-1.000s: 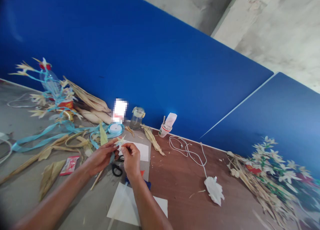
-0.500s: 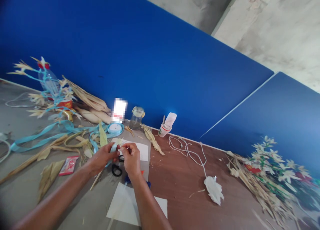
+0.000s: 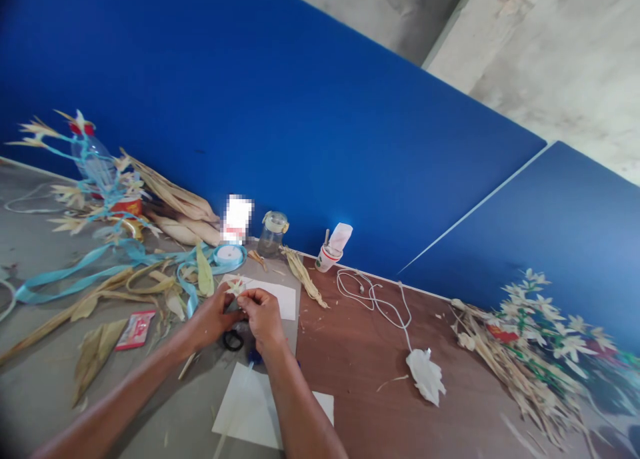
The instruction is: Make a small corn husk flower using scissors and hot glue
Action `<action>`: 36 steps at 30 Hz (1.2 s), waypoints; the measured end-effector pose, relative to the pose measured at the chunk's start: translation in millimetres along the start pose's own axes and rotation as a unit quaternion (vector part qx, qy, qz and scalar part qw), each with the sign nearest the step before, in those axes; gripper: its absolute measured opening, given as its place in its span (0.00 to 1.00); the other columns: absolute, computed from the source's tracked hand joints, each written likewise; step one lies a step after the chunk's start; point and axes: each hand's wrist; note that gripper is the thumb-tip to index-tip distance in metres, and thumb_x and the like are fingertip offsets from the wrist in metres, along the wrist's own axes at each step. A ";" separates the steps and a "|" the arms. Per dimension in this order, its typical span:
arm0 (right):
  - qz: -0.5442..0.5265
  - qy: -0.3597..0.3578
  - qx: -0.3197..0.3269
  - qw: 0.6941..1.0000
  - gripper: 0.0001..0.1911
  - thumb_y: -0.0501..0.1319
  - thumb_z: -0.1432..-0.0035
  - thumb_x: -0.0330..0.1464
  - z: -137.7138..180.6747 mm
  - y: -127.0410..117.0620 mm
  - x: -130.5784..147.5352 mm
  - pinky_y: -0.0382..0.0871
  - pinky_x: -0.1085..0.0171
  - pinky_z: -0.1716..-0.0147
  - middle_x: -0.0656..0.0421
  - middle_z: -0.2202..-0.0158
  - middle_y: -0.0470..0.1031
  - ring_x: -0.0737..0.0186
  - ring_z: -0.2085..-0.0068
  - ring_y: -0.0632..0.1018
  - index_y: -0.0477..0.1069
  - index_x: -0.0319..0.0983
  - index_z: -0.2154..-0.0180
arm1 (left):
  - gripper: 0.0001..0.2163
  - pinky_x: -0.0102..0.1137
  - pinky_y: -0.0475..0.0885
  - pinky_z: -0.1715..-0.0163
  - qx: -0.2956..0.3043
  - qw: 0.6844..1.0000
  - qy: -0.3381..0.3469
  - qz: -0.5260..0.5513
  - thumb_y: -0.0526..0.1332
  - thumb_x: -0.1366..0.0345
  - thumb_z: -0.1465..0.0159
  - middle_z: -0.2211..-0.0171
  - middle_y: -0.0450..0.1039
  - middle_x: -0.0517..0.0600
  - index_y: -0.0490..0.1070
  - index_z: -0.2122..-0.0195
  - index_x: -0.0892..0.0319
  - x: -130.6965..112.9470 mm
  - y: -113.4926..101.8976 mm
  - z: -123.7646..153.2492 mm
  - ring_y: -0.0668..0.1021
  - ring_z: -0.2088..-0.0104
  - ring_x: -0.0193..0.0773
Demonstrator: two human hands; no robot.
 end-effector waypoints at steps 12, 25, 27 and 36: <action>0.021 -0.091 -0.051 0.994 0.07 0.62 0.58 0.34 -2.7 -4.3 -1.7 0.51 0.70 0.81 0.67 0.83 0.62 0.73 0.81 0.58 0.71 0.36 0.75 | 0.11 0.25 0.54 0.81 -0.028 0.989 -0.039 0.137 0.65 0.58 0.51 0.83 0.61 0.41 0.69 0.74 0.61 -21.6 -5.1 -0.1 0.61 0.82 0.27; 0.155 -0.172 -0.084 0.969 0.07 0.60 0.53 0.34 -3.9 -15.5 7.3 0.59 0.69 0.77 0.62 0.77 0.69 0.69 0.77 0.65 0.71 0.36 0.72 | 0.13 0.25 0.50 0.84 -0.052 0.982 -0.082 0.161 0.67 0.57 0.52 0.82 0.61 0.42 0.73 0.74 0.62 -22.6 -9.6 -0.6 0.58 0.84 0.25; 0.198 -0.203 -0.068 0.956 0.06 0.59 0.52 0.32 -0.1 -13.3 9.5 0.62 0.68 0.73 0.60 0.75 0.71 0.67 0.73 0.68 0.72 0.37 0.72 | 0.13 0.25 0.50 0.84 -0.055 0.980 -0.080 0.173 0.67 0.57 0.53 0.83 0.61 0.42 0.74 0.73 0.62 -21.6 -10.1 -1.0 0.58 0.84 0.25; 0.216 -0.195 -0.055 0.955 0.05 0.58 0.52 0.32 6.4 -2.9 8.8 0.64 0.67 0.71 0.61 0.75 0.71 0.65 0.73 0.70 0.70 0.37 0.72 | 0.12 0.23 0.53 0.84 -0.025 0.946 -0.116 0.301 0.70 0.59 0.54 0.81 0.63 0.42 0.75 0.73 0.63 -23.5 -8.6 0.1 0.58 0.84 0.22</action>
Point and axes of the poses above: each hand's wrist, its own z-axis away from the middle knuckle, its own y-axis out of the palm, x = y × z
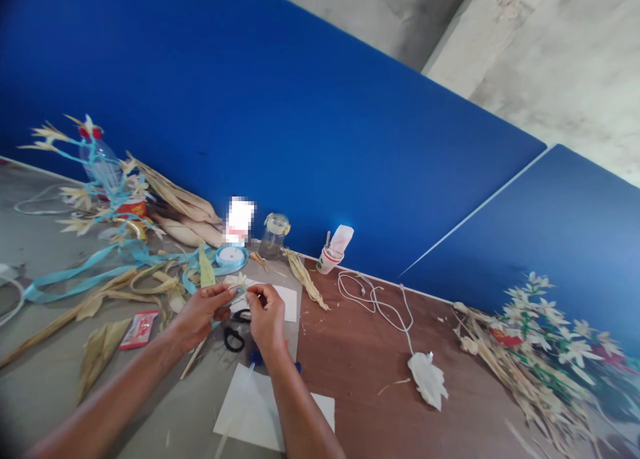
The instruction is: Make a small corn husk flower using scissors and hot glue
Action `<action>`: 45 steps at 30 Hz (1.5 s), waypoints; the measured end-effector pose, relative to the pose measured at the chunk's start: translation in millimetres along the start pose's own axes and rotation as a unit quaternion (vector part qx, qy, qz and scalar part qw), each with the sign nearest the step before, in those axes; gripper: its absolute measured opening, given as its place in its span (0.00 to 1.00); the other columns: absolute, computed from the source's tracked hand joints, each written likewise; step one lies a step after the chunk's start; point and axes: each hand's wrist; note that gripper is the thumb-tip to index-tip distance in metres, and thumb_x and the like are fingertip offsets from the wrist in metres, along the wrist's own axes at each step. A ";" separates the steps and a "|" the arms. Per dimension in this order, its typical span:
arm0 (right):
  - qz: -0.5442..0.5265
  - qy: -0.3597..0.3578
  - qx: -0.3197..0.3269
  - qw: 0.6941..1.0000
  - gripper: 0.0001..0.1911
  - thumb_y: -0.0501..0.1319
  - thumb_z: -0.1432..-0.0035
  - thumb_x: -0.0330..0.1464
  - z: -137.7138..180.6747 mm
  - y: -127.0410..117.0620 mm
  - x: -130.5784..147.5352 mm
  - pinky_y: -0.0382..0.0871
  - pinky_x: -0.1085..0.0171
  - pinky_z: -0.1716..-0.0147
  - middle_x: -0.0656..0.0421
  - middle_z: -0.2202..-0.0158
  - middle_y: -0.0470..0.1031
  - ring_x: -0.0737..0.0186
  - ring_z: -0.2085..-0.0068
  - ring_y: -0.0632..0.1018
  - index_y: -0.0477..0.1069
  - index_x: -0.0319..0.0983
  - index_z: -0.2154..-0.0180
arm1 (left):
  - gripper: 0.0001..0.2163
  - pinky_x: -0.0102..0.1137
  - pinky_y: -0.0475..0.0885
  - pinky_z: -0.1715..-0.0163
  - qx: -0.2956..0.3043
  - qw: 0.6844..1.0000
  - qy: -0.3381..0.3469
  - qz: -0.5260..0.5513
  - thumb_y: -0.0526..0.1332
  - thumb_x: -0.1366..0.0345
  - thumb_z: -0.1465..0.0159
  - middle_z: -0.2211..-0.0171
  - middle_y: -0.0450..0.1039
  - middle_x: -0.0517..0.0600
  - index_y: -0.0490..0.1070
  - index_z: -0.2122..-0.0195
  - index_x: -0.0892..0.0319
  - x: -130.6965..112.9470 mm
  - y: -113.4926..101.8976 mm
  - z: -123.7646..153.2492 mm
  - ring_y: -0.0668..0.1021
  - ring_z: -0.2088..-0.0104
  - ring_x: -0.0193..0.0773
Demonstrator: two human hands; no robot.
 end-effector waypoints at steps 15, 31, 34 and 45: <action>-0.014 0.009 -0.010 1.000 0.03 0.59 0.51 0.31 2.6 3.9 -0.1 0.63 0.68 0.72 0.63 0.77 0.69 0.66 0.73 0.69 0.68 0.38 0.73 | 0.10 0.22 0.57 0.86 -0.003 0.990 -0.012 0.138 0.71 0.69 0.56 0.85 0.57 0.39 0.69 0.78 0.64 1.4 8.2 3.0 0.57 0.86 0.21; -0.009 0.000 -0.011 1.000 0.03 0.57 0.51 0.31 2.8 6.6 0.7 0.64 0.68 0.71 0.62 0.76 0.70 0.66 0.73 0.70 0.68 0.38 0.74 | 0.14 0.22 0.57 0.85 0.050 0.981 -0.014 0.188 0.66 0.66 0.48 0.85 0.50 0.36 0.58 0.79 0.60 4.8 7.3 2.5 0.53 0.86 0.22; -0.006 -0.001 -0.011 1.000 0.03 0.57 0.50 0.31 2.5 6.3 0.0 0.64 0.68 0.71 0.61 0.75 0.71 0.66 0.73 0.70 0.69 0.38 0.73 | 0.15 0.22 0.57 0.85 0.055 0.982 -0.026 0.179 0.66 0.66 0.48 0.86 0.50 0.36 0.57 0.78 0.60 2.5 9.7 4.9 0.53 0.86 0.22; -0.016 0.011 -0.011 1.000 0.06 0.57 0.50 0.31 1.1 6.1 -4.7 0.66 0.67 0.69 0.59 0.73 0.74 0.64 0.71 0.72 0.72 0.38 0.71 | 0.14 0.22 0.56 0.85 0.067 0.979 -0.024 0.191 0.66 0.67 0.48 0.86 0.50 0.36 0.57 0.78 0.60 1.3 11.2 6.8 0.53 0.86 0.22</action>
Point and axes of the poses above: each hand's wrist, its own z-axis away from the middle knuckle, its own y-axis out of the palm, x = y × z
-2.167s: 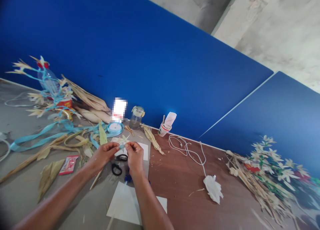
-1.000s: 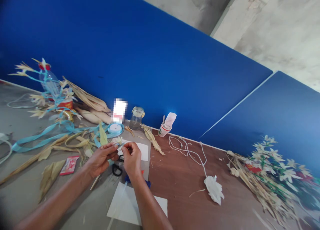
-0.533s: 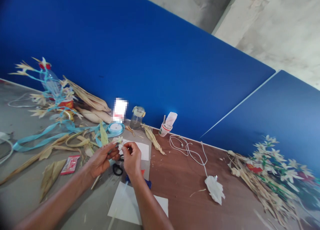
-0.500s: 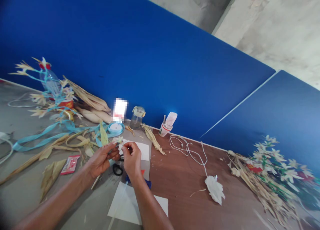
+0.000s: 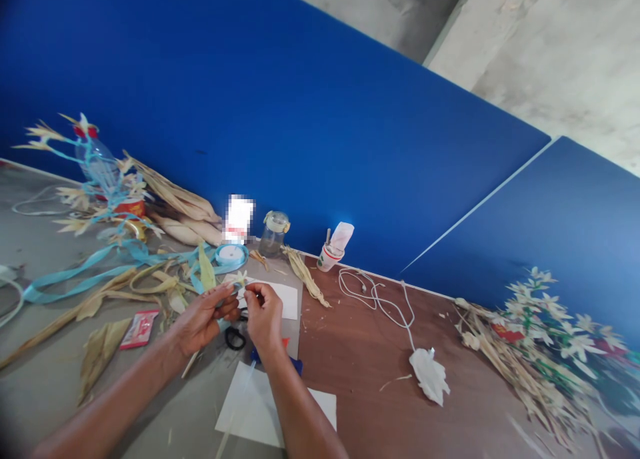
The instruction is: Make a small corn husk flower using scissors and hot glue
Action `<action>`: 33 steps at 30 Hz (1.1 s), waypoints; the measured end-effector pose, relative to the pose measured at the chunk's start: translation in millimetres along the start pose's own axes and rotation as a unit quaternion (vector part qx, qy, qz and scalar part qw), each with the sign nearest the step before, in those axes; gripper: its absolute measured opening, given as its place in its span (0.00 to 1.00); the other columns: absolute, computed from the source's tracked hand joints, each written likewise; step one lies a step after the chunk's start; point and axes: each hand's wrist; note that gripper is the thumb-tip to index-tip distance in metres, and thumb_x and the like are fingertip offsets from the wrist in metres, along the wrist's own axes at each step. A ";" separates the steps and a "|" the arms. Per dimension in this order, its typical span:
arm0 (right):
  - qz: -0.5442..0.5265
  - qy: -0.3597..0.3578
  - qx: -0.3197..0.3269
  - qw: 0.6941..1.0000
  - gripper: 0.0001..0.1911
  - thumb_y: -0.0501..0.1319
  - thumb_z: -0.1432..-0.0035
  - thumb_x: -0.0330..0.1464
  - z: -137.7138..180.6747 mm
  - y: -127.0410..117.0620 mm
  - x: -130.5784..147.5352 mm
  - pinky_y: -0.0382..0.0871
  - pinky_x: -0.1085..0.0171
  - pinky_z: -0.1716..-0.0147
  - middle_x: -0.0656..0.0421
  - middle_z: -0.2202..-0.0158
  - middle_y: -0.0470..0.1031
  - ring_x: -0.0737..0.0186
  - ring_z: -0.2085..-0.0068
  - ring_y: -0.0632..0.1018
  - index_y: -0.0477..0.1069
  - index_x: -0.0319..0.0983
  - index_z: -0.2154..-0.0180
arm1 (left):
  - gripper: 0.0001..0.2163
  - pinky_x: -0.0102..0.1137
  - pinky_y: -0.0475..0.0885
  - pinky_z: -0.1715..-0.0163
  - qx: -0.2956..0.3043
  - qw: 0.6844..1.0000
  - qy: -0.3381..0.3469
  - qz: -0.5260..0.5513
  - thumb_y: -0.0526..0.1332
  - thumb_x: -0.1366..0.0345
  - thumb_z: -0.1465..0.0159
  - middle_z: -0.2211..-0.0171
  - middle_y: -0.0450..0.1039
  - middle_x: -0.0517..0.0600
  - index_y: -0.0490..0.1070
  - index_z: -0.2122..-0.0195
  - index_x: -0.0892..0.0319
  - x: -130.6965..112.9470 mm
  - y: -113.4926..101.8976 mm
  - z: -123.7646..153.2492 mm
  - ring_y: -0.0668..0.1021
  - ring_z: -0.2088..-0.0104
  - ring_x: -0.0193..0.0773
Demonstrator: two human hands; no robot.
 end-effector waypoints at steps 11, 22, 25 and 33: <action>0.002 0.006 -0.006 1.000 0.15 0.58 0.51 0.31 1.1 2.4 -2.7 0.65 0.68 0.72 0.61 0.74 0.72 0.66 0.73 0.71 0.73 0.37 0.59 | 0.12 0.22 0.58 0.84 0.006 1.000 -0.013 0.020 0.64 0.68 0.46 0.84 0.52 0.37 0.58 0.78 0.60 3.3 -4.1 -0.7 0.54 0.86 0.22; 0.093 -0.105 -0.049 0.989 0.11 0.56 0.47 0.27 7.0 2.5 -2.0 0.66 0.65 0.65 0.56 0.67 0.74 0.63 0.67 0.72 0.74 0.39 0.62 | 0.12 0.22 0.58 0.84 0.010 0.999 -0.015 0.035 0.64 0.69 0.45 0.85 0.51 0.38 0.58 0.79 0.61 4.0 -2.9 -0.4 0.54 0.86 0.22; 0.128 -0.147 -0.046 0.980 0.11 0.54 0.44 0.27 9.3 2.1 -3.1 0.65 0.64 0.63 0.55 0.66 0.74 0.61 0.64 0.73 0.74 0.39 0.62 | 0.13 0.22 0.57 0.84 0.012 0.999 -0.018 0.039 0.64 0.69 0.45 0.85 0.50 0.37 0.58 0.79 0.61 3.7 -2.4 0.4 0.54 0.86 0.22; 0.253 -0.217 -0.077 0.940 0.13 0.51 0.41 0.25 11.7 1.7 -3.9 0.62 0.62 0.64 0.55 0.69 0.74 0.60 0.65 0.72 0.74 0.39 0.62 | 0.12 0.21 0.57 0.84 0.020 0.998 -0.027 0.053 0.63 0.69 0.44 0.85 0.50 0.37 0.59 0.78 0.61 7.4 -4.2 0.9 0.55 0.85 0.22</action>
Point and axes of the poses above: each hand's wrist, its own z-axis away from the middle knuckle, its own y-axis out of the palm, x = y × z
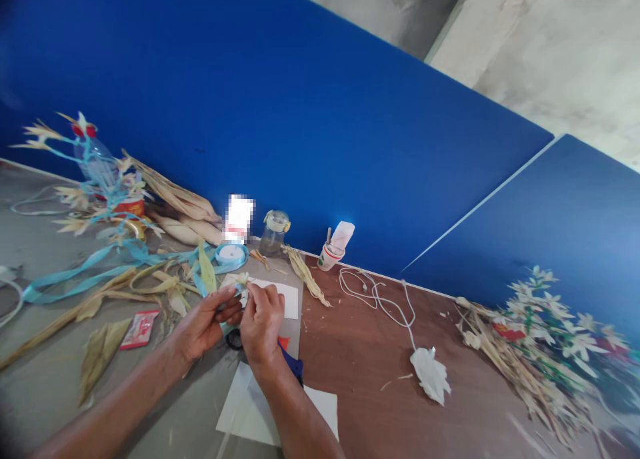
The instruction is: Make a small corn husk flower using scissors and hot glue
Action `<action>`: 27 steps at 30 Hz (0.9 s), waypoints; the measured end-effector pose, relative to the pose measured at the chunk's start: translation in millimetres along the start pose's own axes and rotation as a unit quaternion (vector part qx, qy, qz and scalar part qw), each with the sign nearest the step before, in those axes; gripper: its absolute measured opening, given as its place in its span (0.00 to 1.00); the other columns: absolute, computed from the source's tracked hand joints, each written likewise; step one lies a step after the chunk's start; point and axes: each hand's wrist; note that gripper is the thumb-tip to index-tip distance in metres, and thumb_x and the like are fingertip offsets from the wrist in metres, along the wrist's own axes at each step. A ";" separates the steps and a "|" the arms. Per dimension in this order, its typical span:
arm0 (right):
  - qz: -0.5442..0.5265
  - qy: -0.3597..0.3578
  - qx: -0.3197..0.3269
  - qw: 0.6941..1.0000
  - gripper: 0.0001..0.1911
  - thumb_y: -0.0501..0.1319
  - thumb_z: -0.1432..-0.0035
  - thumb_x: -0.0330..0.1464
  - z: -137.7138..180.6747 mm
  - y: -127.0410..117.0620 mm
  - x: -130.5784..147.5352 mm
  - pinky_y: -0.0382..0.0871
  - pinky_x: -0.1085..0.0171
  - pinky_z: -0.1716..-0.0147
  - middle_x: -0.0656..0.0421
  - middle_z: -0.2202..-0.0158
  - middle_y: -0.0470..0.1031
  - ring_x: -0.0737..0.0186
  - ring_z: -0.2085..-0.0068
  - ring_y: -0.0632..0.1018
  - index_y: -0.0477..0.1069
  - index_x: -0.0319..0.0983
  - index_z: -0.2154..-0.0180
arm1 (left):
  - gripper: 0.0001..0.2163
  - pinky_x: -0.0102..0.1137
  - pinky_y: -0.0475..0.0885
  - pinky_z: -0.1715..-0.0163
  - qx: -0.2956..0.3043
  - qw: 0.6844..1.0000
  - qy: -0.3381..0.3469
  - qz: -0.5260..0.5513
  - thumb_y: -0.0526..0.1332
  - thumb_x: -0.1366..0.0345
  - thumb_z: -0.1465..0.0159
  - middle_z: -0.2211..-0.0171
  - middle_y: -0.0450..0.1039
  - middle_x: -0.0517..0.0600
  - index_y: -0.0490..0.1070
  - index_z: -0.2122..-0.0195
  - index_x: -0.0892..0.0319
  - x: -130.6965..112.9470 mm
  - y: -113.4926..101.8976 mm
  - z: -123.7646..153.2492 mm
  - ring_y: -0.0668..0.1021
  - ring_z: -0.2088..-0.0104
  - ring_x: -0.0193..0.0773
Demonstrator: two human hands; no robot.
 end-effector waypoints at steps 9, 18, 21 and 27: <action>0.024 0.010 -0.026 0.999 0.09 0.53 0.43 0.25 5.0 6.5 -6.6 0.61 0.62 0.63 0.55 0.66 0.74 0.59 0.64 0.72 0.69 0.38 0.61 | 0.12 0.22 0.57 0.83 -0.004 1.000 0.003 -0.005 0.64 0.69 0.45 0.85 0.51 0.38 0.59 0.78 0.61 0.2 3.7 1.6 0.55 0.85 0.22; -0.124 0.167 0.048 0.977 0.04 0.57 0.49 0.29 -3.9 7.4 -8.3 0.65 0.65 0.68 0.58 0.71 0.74 0.62 0.70 0.73 0.71 0.38 0.70 | 0.11 0.22 0.57 0.83 -0.002 1.000 0.010 -0.027 0.64 0.68 0.45 0.83 0.51 0.37 0.60 0.76 0.61 -0.8 1.8 2.0 0.54 0.85 0.22; -0.195 0.190 0.081 0.959 0.06 0.57 0.51 0.29 -10.8 5.2 -9.4 0.66 0.66 0.68 0.58 0.72 0.75 0.63 0.69 0.73 0.73 0.38 0.73 | 0.11 0.22 0.57 0.83 -0.009 0.999 0.016 -0.041 0.64 0.68 0.45 0.83 0.51 0.37 0.60 0.76 0.61 -1.8 2.6 2.1 0.54 0.85 0.21; -0.238 0.216 0.087 0.943 0.06 0.58 0.52 0.31 -13.0 3.3 -9.4 0.66 0.66 0.68 0.60 0.74 0.74 0.63 0.70 0.73 0.73 0.39 0.75 | 0.11 0.22 0.56 0.83 -0.009 0.998 0.021 -0.052 0.64 0.69 0.46 0.83 0.50 0.37 0.60 0.77 0.62 -3.7 7.2 4.0 0.53 0.85 0.21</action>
Point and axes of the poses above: each hand's wrist, its own z-axis away from the middle knuckle, its own y-axis out of the palm, x = y × z
